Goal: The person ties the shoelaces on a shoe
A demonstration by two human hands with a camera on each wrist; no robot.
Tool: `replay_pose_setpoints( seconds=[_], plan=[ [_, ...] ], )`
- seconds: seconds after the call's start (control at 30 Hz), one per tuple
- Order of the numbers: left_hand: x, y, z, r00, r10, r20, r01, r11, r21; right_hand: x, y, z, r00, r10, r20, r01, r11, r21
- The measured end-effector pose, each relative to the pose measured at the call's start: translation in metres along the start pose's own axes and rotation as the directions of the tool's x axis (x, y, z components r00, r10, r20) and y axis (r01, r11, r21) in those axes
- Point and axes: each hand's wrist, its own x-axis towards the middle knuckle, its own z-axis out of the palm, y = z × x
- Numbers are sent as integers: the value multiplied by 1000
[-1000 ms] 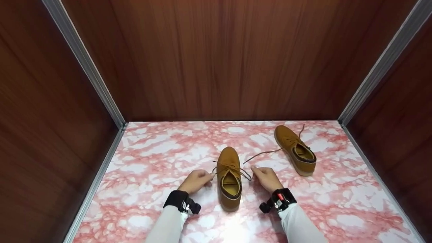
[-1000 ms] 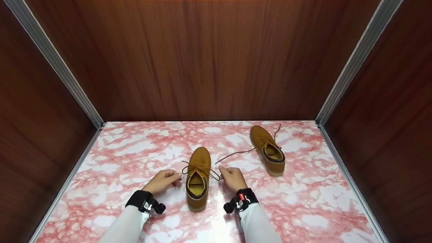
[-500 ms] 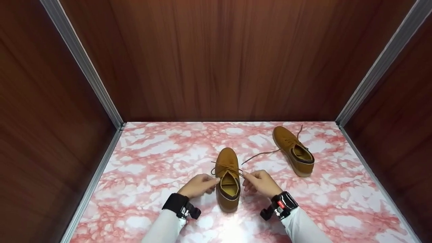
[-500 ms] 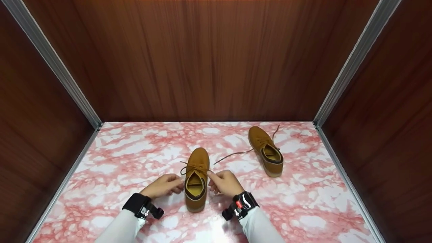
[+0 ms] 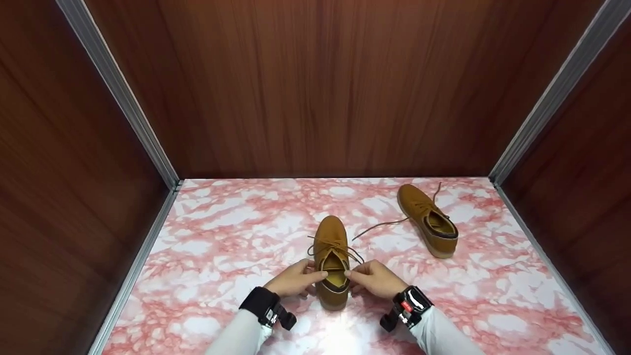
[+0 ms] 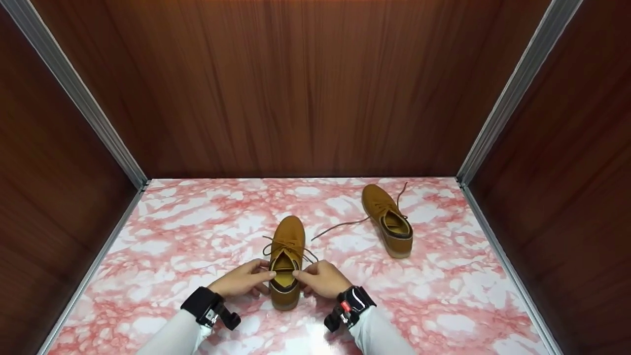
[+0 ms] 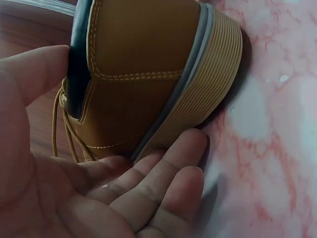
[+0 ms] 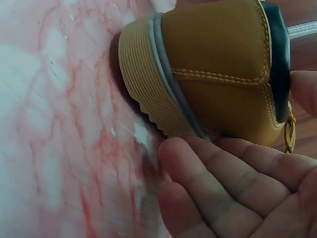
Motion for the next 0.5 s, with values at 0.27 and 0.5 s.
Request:
replay_pose_setpoints(
  seconds=[0.27,0.5],
  plan=[
    [1,-2,9,998,34,-59,-35,999,-10,1,-2,7,999,-38,-12,38,999,19],
    [1,-1,2,991,44,-129,-44,999,4,12,-11,14,997,-59,-46,61,998,30]
  ],
)
